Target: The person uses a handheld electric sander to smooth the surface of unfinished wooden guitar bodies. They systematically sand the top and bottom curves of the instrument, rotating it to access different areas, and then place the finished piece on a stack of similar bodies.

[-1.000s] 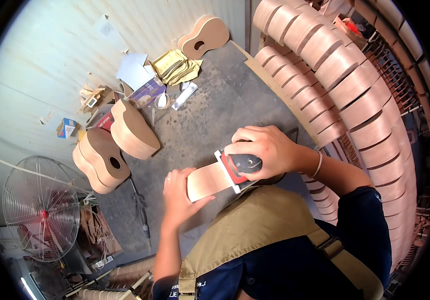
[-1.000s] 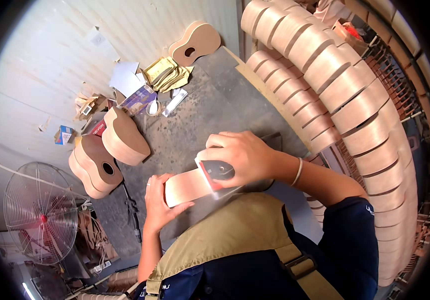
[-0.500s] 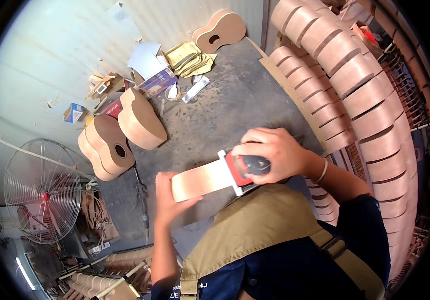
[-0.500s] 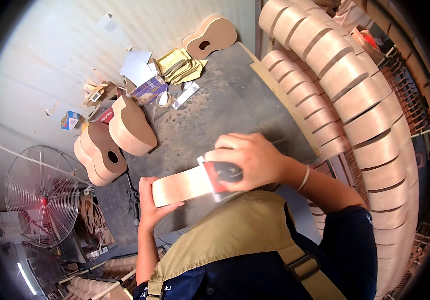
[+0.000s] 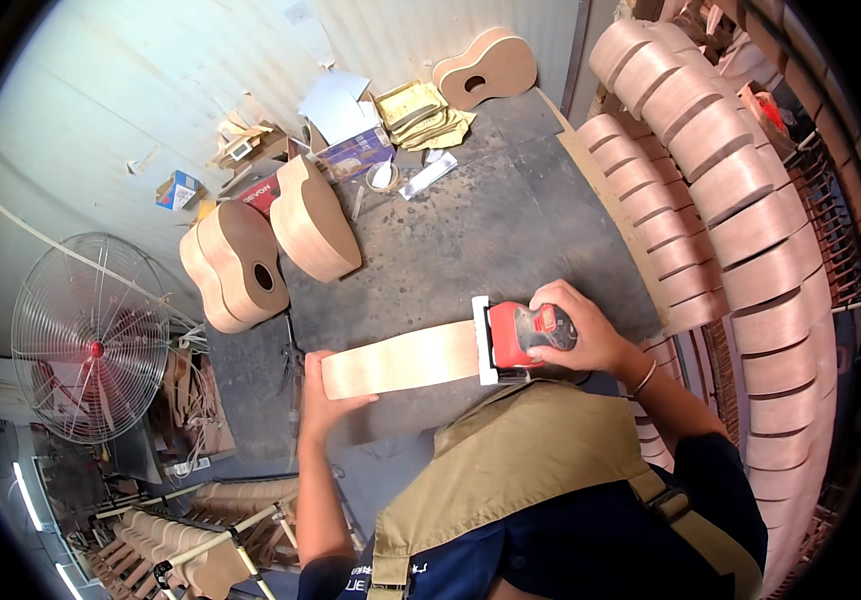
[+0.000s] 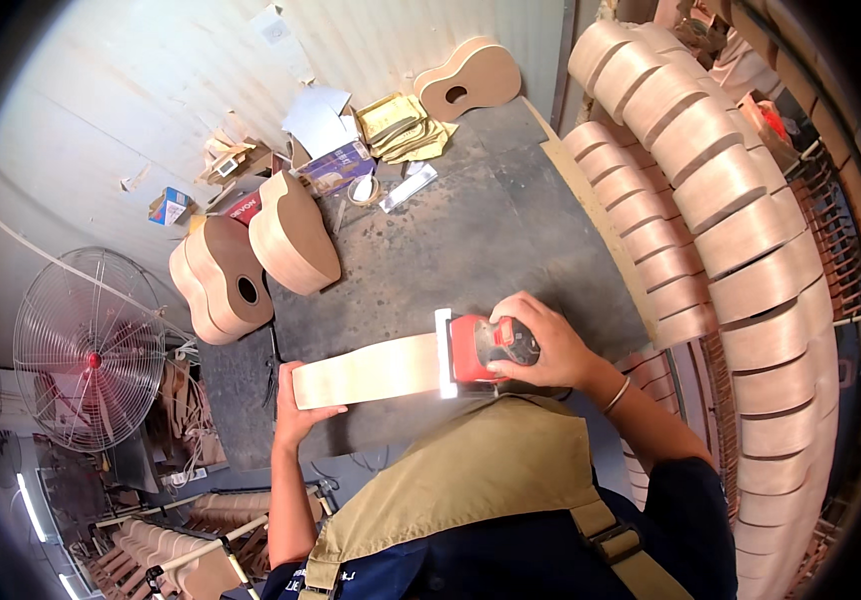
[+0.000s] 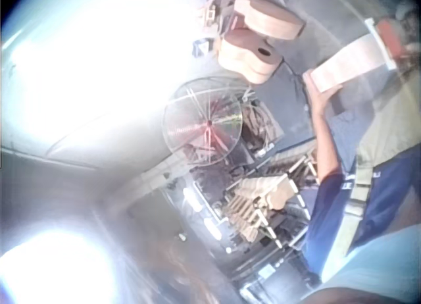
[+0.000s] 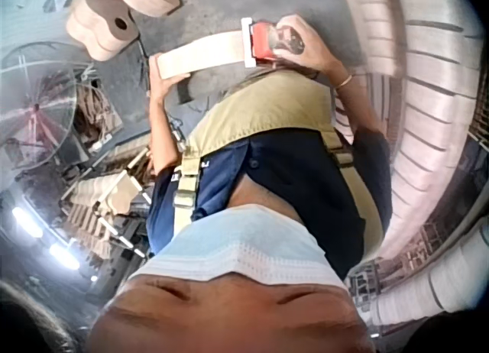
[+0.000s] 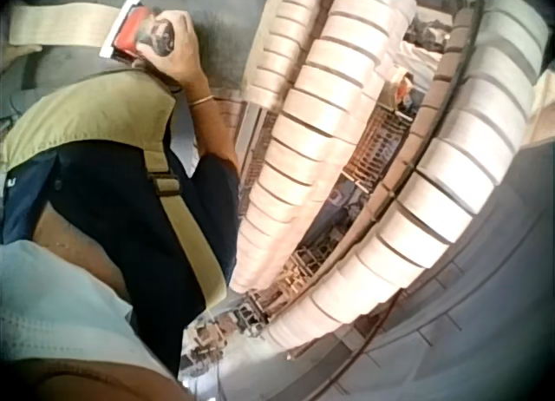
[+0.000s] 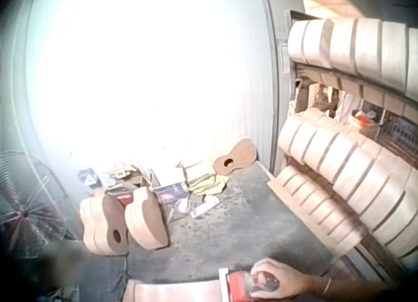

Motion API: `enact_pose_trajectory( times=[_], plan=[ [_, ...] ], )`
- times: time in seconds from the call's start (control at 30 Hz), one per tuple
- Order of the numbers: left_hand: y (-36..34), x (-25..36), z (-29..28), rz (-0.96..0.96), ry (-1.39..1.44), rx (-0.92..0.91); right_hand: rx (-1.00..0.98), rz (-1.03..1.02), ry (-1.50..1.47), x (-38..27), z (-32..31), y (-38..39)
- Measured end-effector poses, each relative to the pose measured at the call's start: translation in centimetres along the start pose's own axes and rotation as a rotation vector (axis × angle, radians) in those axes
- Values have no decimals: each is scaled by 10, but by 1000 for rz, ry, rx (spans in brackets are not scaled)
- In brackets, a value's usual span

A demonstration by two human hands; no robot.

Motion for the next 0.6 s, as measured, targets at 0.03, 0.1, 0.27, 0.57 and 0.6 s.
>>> enact_pose_trajectory(
  times=[0.03,0.1,0.27,0.57,0.6],
  plan=[
    [-3,11,5,24,-55,-15,-8,5,41,-5,-7,-4],
    [-14,42,21,94,-162,-50,-12,-56,136,-21,-25,-21],
    [-34,118,78,196,-422,-132,-156,-226,336,-80,-28,-83],
    [-6,-8,-5,81,-97,-9,-57,-11,-47,-9,3,-32],
    [1,-22,-11,70,-89,4,-63,73,-116,7,20,-15]
  ],
)
Point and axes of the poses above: each hand's wrist, its own y-axis away from the middle knuckle, its own z-axis out of the palm, x = y × z, the point moved 3 cm from there along -y, towards the middle knuckle, and after that the axes turned 15 degrees about y, right-handed, at the moved point
